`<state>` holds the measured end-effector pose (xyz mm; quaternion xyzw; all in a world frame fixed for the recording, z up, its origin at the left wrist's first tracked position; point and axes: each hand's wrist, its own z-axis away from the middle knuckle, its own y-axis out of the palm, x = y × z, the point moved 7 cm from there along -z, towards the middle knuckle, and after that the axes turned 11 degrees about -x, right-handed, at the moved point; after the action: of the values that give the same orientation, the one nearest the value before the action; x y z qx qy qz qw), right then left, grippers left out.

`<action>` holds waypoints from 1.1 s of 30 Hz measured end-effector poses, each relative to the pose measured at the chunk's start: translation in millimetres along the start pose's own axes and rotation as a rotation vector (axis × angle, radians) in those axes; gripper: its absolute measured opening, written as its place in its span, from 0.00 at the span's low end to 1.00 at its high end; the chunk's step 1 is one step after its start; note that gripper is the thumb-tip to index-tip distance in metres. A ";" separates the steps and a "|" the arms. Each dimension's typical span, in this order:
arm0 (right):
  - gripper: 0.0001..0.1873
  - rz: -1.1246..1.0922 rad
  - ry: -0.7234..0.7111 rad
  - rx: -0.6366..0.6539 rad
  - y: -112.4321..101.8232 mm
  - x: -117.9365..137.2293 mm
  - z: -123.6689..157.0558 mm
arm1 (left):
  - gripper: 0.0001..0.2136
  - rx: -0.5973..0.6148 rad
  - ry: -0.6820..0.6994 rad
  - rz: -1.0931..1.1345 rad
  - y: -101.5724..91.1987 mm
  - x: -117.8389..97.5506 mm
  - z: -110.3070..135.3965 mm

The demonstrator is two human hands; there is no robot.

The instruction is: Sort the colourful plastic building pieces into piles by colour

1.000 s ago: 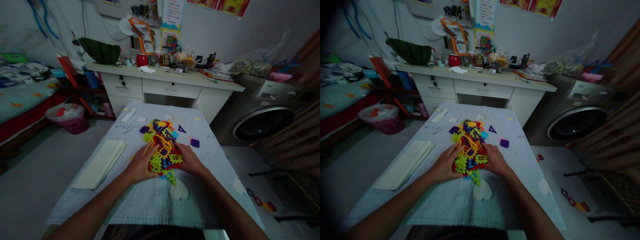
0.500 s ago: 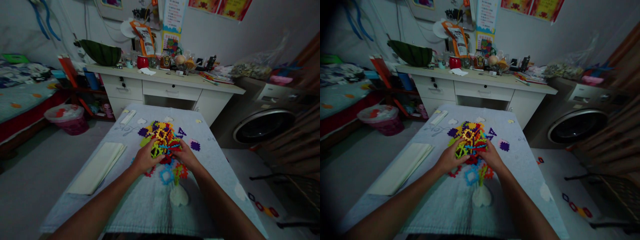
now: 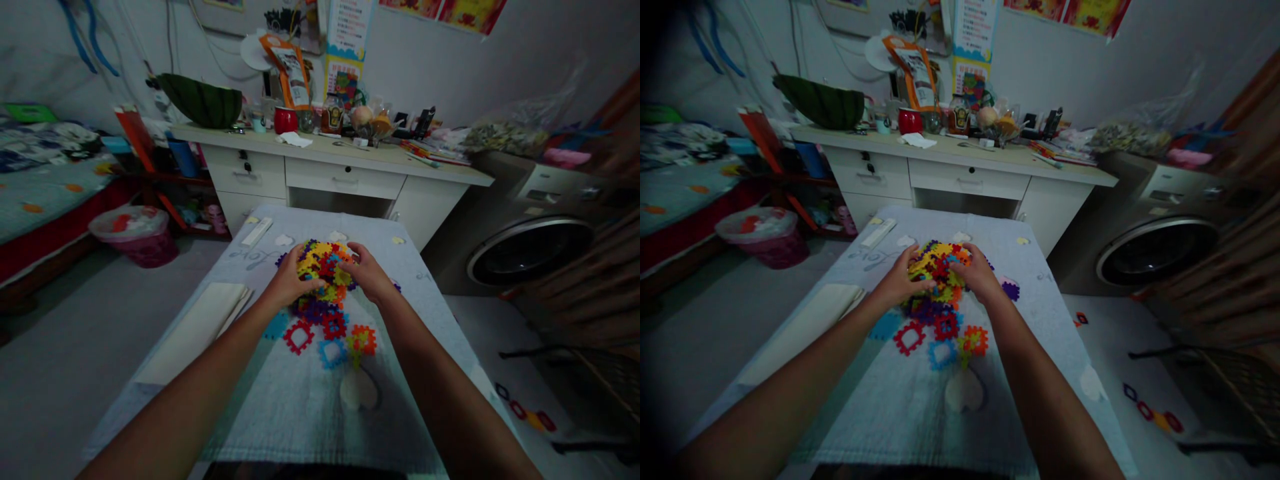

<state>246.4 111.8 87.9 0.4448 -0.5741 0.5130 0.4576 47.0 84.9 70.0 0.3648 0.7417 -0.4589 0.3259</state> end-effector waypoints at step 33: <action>0.33 -0.455 0.148 0.225 53.3 -46.4 59.1 | 0.41 0.002 0.104 -0.041 18.7 -3.8 63.9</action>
<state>198.6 59.0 29.4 0.5719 -0.3635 0.4885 0.5497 74.1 31.1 41.3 0.3734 0.7645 -0.4464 0.2771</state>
